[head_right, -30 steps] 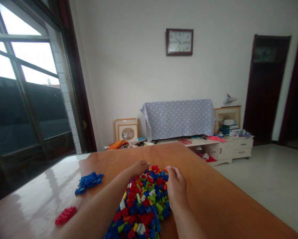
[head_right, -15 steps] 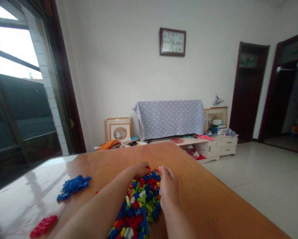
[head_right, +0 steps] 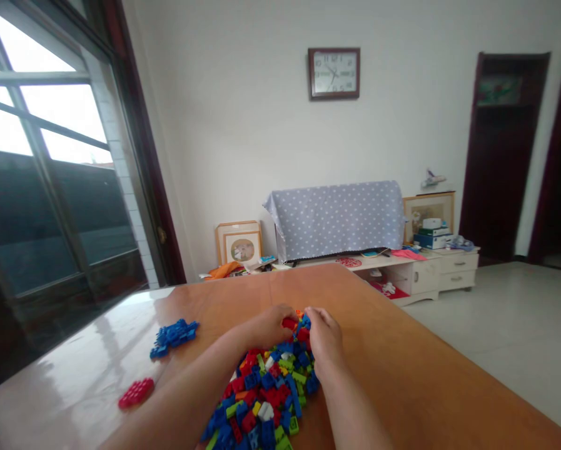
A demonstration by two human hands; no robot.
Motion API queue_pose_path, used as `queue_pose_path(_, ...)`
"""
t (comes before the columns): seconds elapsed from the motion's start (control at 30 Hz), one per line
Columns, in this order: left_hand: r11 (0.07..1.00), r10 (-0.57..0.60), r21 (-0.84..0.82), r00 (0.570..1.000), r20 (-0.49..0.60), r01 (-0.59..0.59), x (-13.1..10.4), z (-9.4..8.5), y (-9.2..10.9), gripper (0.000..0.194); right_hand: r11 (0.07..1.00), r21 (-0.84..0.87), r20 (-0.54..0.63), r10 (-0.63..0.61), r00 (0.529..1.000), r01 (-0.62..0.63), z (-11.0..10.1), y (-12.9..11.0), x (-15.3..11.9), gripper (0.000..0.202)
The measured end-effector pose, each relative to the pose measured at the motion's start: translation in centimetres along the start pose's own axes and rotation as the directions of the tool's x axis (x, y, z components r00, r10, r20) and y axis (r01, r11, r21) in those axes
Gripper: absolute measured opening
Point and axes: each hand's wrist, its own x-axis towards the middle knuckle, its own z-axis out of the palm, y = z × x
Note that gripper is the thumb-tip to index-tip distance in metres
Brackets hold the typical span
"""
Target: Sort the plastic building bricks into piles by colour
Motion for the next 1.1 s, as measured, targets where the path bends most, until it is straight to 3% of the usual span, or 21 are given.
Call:
queue_pose_path(0.13,0.995,0.018,-0.093,0.991,-0.135,-0.031,-4.0,-0.1,1.1,0.032,0.996,-0.081,0.091,-0.026,0.996,0.034,0.4,0.1,-0.9,0.032)
queue_pose_path(0.3,0.941,-0.157,-0.333,0.947,-0.281,0.057,-8.3,1.0,1.3,0.03,0.975,-0.203,0.207,-0.049,0.977,0.092,0.9,-0.1,-2.4,0.034)
queue_pose_path(0.37,0.837,-0.258,-0.544,0.924,-0.281,0.068,-9.3,1.7,1.2,0.027,0.974,-0.209,0.261,-0.027,0.965,0.084,1.1,-0.5,-3.1,0.034)
queue_pose_path(0.47,0.605,-0.362,-0.796,0.894,-0.264,0.01,-10.3,2.4,1.0,0.026,0.981,-0.178,0.339,-0.013,0.941,0.077,1.5,-1.2,-3.9,0.034)
queue_pose_path(0.53,0.511,-0.402,-0.859,0.878,-0.258,-0.018,-10.9,2.5,1.1,0.03,0.98,-0.18,0.373,-0.015,0.928,0.089,1.7,-1.5,-4.4,0.034)
queue_pose_path(0.63,0.444,-0.457,-0.896,0.852,-0.255,-0.03,-11.5,2.5,1.3,0.038,0.966,-0.24,0.448,0.022,0.894,0.097,1.8,-1.8,-4.9,0.038)
queue_pose_path(0.87,0.405,-0.481,-0.909,0.824,-0.301,-0.096,-12.0,2.7,1.2,0.044,0.962,-0.204,0.69,0.01,0.723,0.182,2.2,-1.4,-6.3,0.039)
queue_pose_path(1.1,0.451,-0.437,-0.892,0.86,-0.265,-0.046,-12.6,1.9,1.4,0.046,0.964,-0.167,0.728,-0.023,0.686,0.209,2.2,-1.1,-6.5,0.034)
